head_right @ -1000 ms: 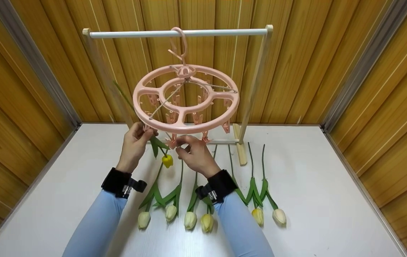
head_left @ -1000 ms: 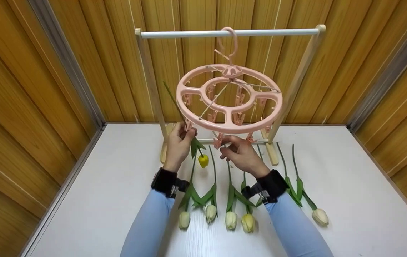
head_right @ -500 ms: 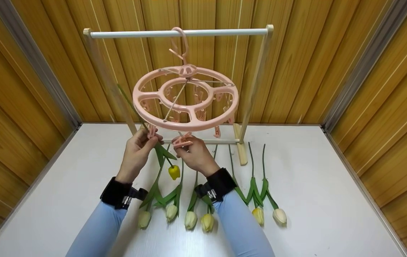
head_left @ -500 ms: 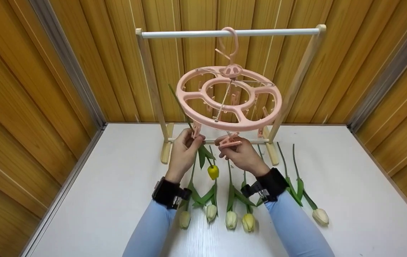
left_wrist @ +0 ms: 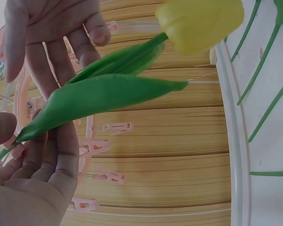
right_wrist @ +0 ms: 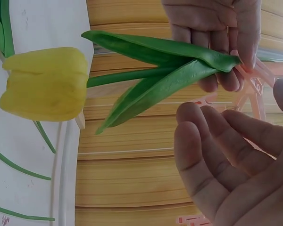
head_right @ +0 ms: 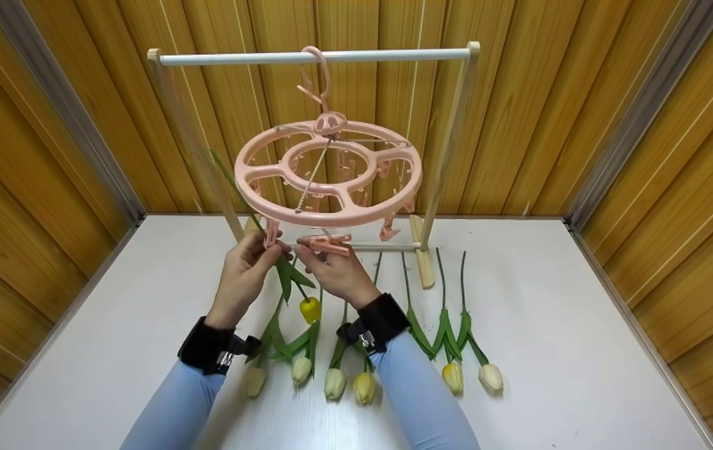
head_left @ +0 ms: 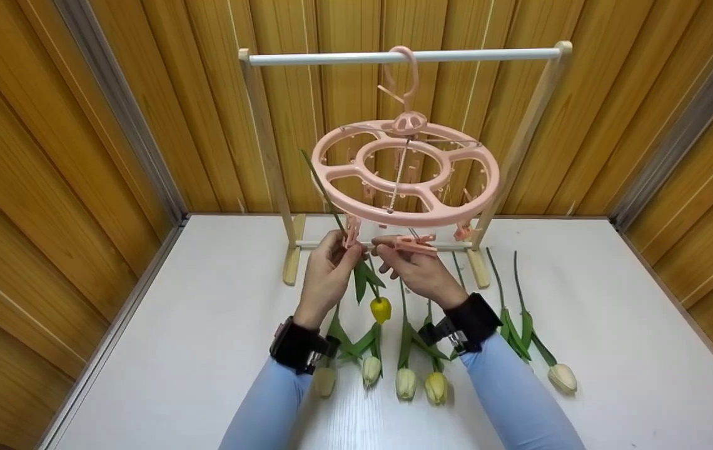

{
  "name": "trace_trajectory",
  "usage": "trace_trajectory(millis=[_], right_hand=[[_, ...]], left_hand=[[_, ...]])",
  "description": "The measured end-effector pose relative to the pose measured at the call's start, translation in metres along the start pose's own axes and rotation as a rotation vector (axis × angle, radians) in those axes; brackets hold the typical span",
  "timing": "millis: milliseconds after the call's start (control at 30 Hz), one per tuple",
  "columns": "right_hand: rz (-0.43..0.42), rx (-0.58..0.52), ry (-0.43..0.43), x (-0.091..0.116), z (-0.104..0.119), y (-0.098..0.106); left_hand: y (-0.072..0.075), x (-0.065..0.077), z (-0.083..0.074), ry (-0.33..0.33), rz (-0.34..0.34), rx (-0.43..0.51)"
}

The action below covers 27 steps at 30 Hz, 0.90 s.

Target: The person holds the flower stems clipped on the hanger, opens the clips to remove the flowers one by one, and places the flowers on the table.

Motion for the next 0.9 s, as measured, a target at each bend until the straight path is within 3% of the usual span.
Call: trace_trajectory(millis=[200, 633, 900], right_hand=[[-0.011, -0.024, 0.023, -0.002, 0.003, -0.003], [-0.084, 0.042, 0.080, -0.014, 0.009, -0.010], [-0.136, -0.072, 0.062, -0.019, 0.015, -0.010]], left_hand=[[-0.002, 0.002, 0.002, 0.013, 0.011, 0.004], [-0.006, 0.007, 0.002, -0.010, 0.039, -0.016], [-0.010, 0.009, 0.002, -0.073, 0.079, -0.010]])
Point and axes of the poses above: each hand's wrist, its own x-axis away from the middle knuckle, its own y-axis out of the back of the hand, z = x × y, the point moved 3 cm from there along -x, towards the middle knuckle, and after that the axes turned 7 degrees about -x, right-handed, at the moved point
